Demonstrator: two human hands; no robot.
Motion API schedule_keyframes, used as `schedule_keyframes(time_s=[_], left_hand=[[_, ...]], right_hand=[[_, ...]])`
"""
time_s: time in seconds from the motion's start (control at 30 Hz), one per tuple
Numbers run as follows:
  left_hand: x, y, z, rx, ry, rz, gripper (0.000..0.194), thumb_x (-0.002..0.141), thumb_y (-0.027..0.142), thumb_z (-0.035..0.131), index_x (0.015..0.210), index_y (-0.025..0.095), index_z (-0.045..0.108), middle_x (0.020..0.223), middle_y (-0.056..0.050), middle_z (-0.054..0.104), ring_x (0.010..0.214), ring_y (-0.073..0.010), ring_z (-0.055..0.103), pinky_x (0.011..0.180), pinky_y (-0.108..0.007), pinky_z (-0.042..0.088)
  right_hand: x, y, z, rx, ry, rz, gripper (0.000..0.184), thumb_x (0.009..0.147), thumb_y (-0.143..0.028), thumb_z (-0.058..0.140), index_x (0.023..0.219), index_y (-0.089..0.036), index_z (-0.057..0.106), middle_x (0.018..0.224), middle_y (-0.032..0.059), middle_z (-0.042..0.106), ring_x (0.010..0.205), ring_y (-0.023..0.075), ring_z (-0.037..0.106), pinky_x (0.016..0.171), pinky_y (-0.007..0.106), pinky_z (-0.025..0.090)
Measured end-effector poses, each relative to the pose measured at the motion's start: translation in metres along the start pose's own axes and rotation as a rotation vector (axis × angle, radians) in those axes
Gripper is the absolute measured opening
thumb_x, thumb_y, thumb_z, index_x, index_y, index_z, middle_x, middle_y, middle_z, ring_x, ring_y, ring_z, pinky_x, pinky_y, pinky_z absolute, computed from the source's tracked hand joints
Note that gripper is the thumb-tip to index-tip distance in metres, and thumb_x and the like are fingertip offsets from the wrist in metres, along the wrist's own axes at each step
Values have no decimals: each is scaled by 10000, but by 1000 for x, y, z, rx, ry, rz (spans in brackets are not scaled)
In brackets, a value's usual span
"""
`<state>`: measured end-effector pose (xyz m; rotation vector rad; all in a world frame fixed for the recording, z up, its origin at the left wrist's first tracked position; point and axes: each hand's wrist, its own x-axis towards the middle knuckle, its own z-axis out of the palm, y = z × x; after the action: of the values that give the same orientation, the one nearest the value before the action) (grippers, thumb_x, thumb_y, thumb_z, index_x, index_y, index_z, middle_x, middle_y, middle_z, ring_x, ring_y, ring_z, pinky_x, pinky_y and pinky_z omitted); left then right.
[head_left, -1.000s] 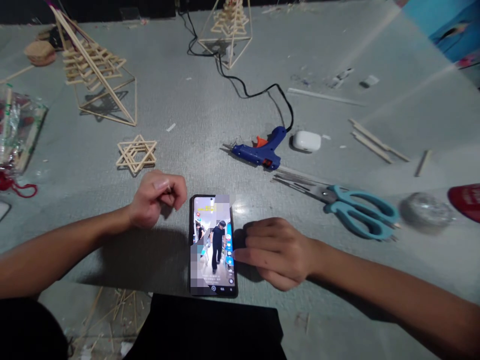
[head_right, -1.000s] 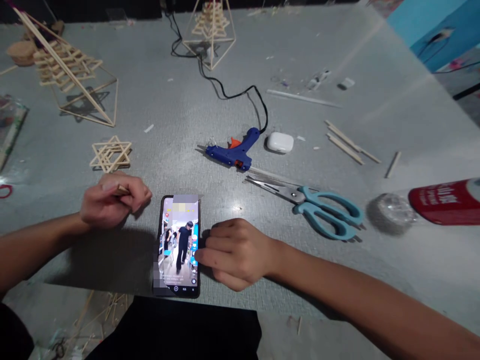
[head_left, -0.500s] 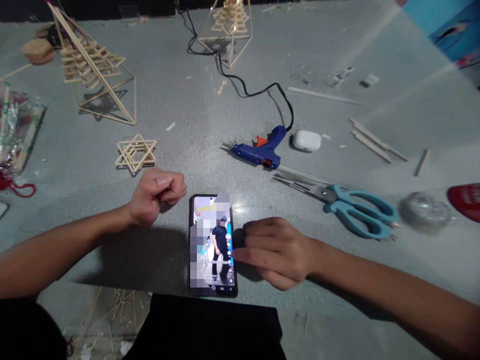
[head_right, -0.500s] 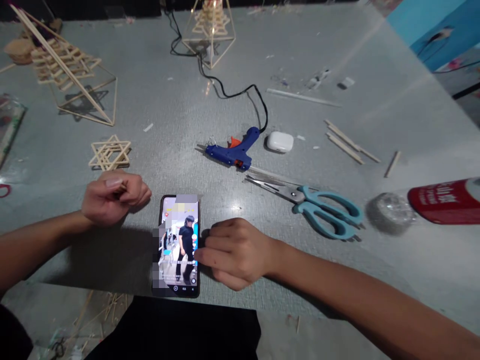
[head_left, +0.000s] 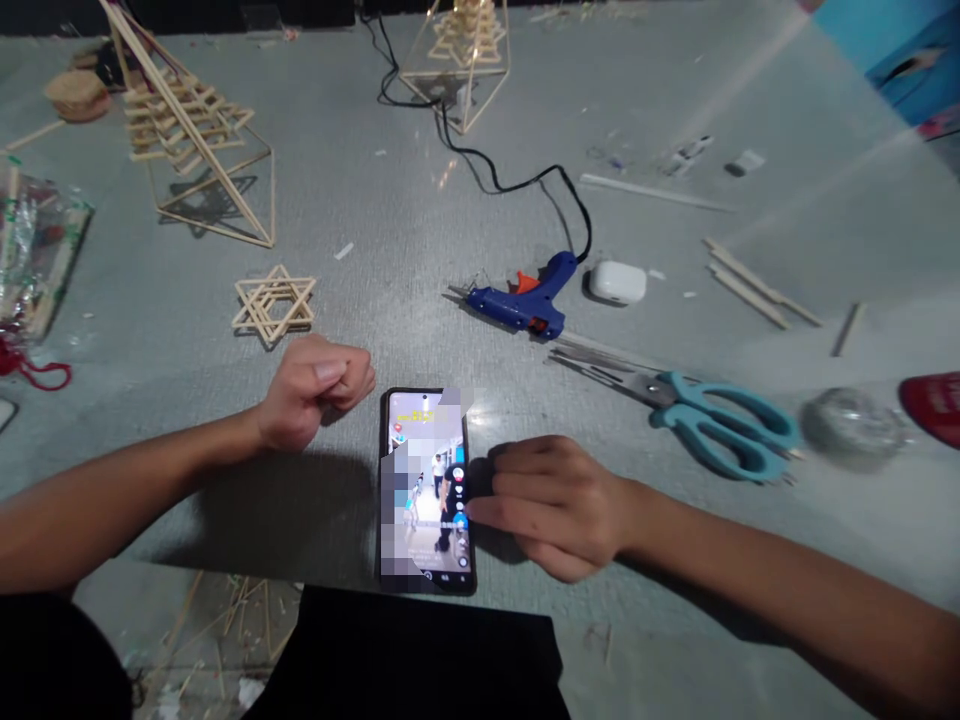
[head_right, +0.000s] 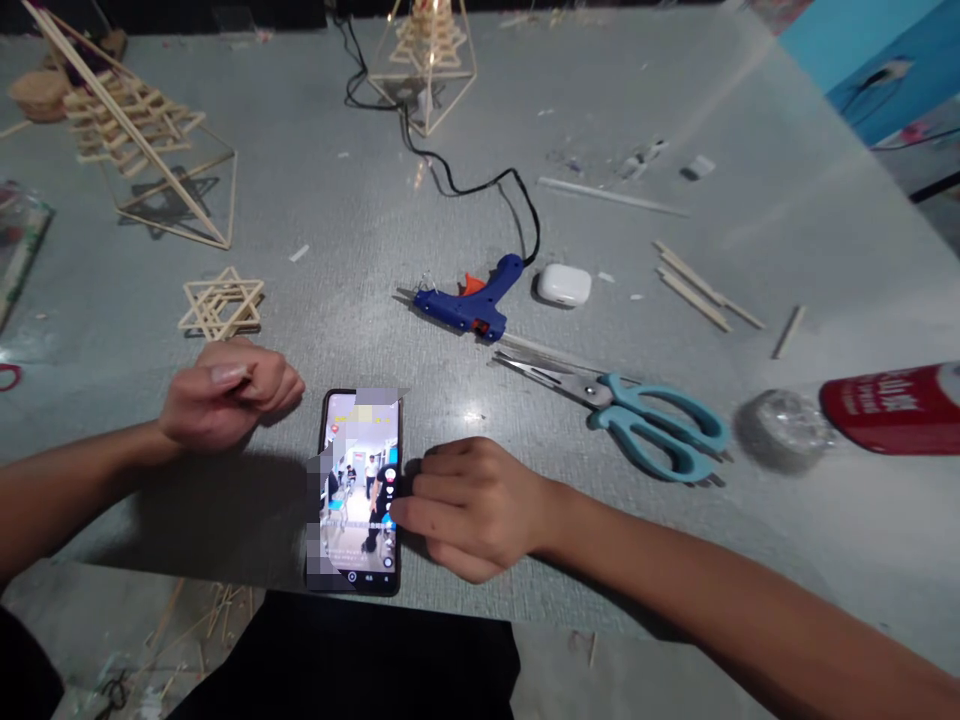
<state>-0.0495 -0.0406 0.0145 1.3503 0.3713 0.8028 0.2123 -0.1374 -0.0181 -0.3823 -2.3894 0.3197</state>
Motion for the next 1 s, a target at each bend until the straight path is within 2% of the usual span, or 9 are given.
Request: schedule_keyframes(time_s=[0.73,1.0], left_hand=[[3,3,-1,0,58,-78,463,896,383,548,525,203,339,448,42,232,407,-93,261,427,-284,196],[3,2,0,-15,41,-71,481,890,384,548,535,198,281,453,45,195,407,-81,223,425,-276,171]], right_hand=[[1,0,0,-6,-7,9,267,903,-119,366,1049,-153,588,611,-26,491,527,175,403,492,327,344],[1,0,0,3,-3,1,269,898,-117,373,1049,-146,593,613,-23,494,525,175,407,494,326,336]])
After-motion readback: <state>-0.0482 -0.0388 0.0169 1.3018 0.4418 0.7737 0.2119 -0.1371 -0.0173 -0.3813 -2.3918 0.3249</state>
